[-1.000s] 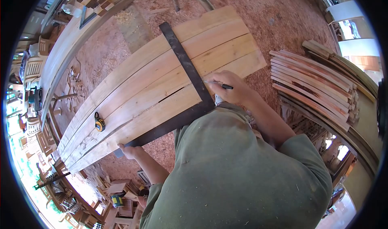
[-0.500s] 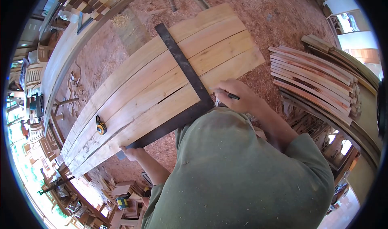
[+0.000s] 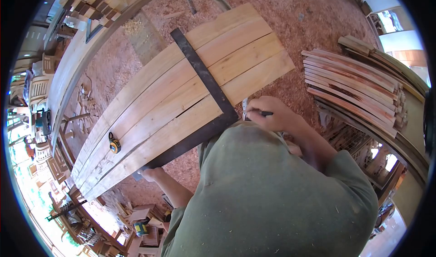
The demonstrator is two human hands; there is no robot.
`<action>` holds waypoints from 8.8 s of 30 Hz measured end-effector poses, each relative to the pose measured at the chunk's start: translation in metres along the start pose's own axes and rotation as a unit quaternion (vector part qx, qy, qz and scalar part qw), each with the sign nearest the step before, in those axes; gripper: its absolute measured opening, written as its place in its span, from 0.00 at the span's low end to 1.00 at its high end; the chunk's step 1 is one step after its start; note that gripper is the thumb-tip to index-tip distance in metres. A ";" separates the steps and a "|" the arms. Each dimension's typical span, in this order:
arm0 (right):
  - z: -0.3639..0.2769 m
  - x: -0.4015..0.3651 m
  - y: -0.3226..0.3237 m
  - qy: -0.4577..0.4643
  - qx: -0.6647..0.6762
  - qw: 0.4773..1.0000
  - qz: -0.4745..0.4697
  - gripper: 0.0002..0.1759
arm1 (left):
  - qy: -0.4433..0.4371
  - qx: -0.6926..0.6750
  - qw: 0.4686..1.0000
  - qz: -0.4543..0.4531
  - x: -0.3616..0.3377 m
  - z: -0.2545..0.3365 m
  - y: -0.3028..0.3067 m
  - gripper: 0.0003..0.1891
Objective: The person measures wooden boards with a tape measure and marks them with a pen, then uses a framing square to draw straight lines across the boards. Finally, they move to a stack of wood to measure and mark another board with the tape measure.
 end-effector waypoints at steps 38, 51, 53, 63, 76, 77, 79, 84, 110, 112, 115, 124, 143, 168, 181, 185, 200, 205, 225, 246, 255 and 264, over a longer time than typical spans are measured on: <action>0.169 -0.026 -0.022 -0.217 0.377 0.868 0.239 0.15 | 0.022 0.124 0.992 0.004 -0.082 -0.071 -0.011 0.29; 0.161 -0.028 -0.012 -0.237 0.410 0.852 0.223 0.16 | 0.022 0.112 0.993 0.011 -0.078 -0.074 -0.009 0.29; 0.149 -0.028 0.004 -0.236 0.295 0.911 0.165 0.19 | 0.025 0.109 0.994 0.017 -0.082 -0.072 -0.011 0.29; 0.083 -0.014 0.120 -0.007 0.192 0.939 0.287 0.16 | 0.018 0.066 0.998 -0.009 -0.109 -0.064 -0.022 0.35; 0.089 0.062 0.090 0.095 0.054 0.954 0.281 0.14 | 0.040 0.015 0.996 -0.073 -0.096 -0.072 -0.025 0.34; 0.088 0.063 0.091 0.104 0.052 0.952 0.283 0.14 | 0.040 0.015 0.997 -0.071 -0.098 -0.072 -0.025 0.34; 0.093 0.064 0.090 0.107 0.040 0.954 0.276 0.14 | 0.028 0.040 0.997 -0.064 -0.101 -0.070 -0.026 0.34; 0.081 0.054 0.103 -0.056 0.031 0.981 0.182 0.15 | 0.026 0.046 0.997 -0.057 -0.098 -0.071 -0.024 0.35; 0.064 0.001 0.101 -0.019 0.014 0.987 0.161 0.11 | 0.011 0.042 0.998 -0.041 -0.095 -0.069 -0.023 0.32; 0.070 0.003 0.094 0.017 0.020 0.980 0.199 0.11 | 0.014 0.039 0.998 -0.038 -0.094 -0.070 -0.022 0.33; 0.076 0.000 0.086 0.078 0.030 0.967 0.239 0.11 | 0.017 0.036 0.998 -0.047 -0.100 -0.069 -0.024 0.33; 0.054 -0.031 0.090 0.013 -0.085 0.985 0.149 0.09 | 0.008 0.047 0.998 -0.030 -0.110 -0.064 -0.025 0.35; 0.141 -0.028 0.025 -0.208 0.132 0.965 0.087 0.18 | 0.020 -0.006 0.998 -0.064 -0.110 -0.057 -0.027 0.27; 0.017 0.044 -0.121 -0.172 0.102 0.980 -0.004 0.12 | -0.131 0.110 0.983 -0.074 0.048 0.083 0.015 0.15; -0.028 0.146 -0.150 -0.128 0.059 0.984 0.108 0.14 | -0.117 0.266 0.936 -0.200 0.134 0.129 -0.081 0.13; -0.029 0.163 -0.136 -0.105 0.120 0.967 0.199 0.15 | -0.153 0.249 0.923 -0.249 0.147 0.127 -0.120 0.13; -0.067 0.125 -0.156 -0.141 -0.035 0.977 0.154 0.22 | -0.158 0.304 0.863 -0.370 0.168 0.113 -0.226 0.37; -0.049 0.123 -0.173 -0.138 -0.068 0.978 0.143 0.29 | -0.204 0.451 0.782 -0.379 0.169 0.094 -0.243 0.38; -0.065 0.169 -0.132 -0.137 -0.225 0.936 0.235 0.34 | -0.409 0.624 0.533 -0.399 0.063 0.103 -0.207 0.29; -0.079 0.154 -0.157 -0.081 -0.159 0.954 0.239 0.24 | -0.301 0.165 0.855 -0.389 0.111 0.096 -0.138 0.12; -0.056 0.024 -0.190 -0.124 0.006 0.986 0.115 0.17 | -0.226 0.021 0.923 -0.311 0.106 0.103 -0.101 0.16; -0.043 0.020 -0.182 -0.154 -0.008 0.975 0.160 0.17 | -0.531 0.293 0.741 -0.289 0.069 0.115 -0.115 0.18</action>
Point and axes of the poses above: each hand's wrist, its own x-axis towards the middle knuckle, its own y-axis out of the back of the hand, z = x × y, the point moved 8 cm from there along x, towards the middle knuckle, and after that the axes turned 3 degrees about y, right-handed, at the moved point
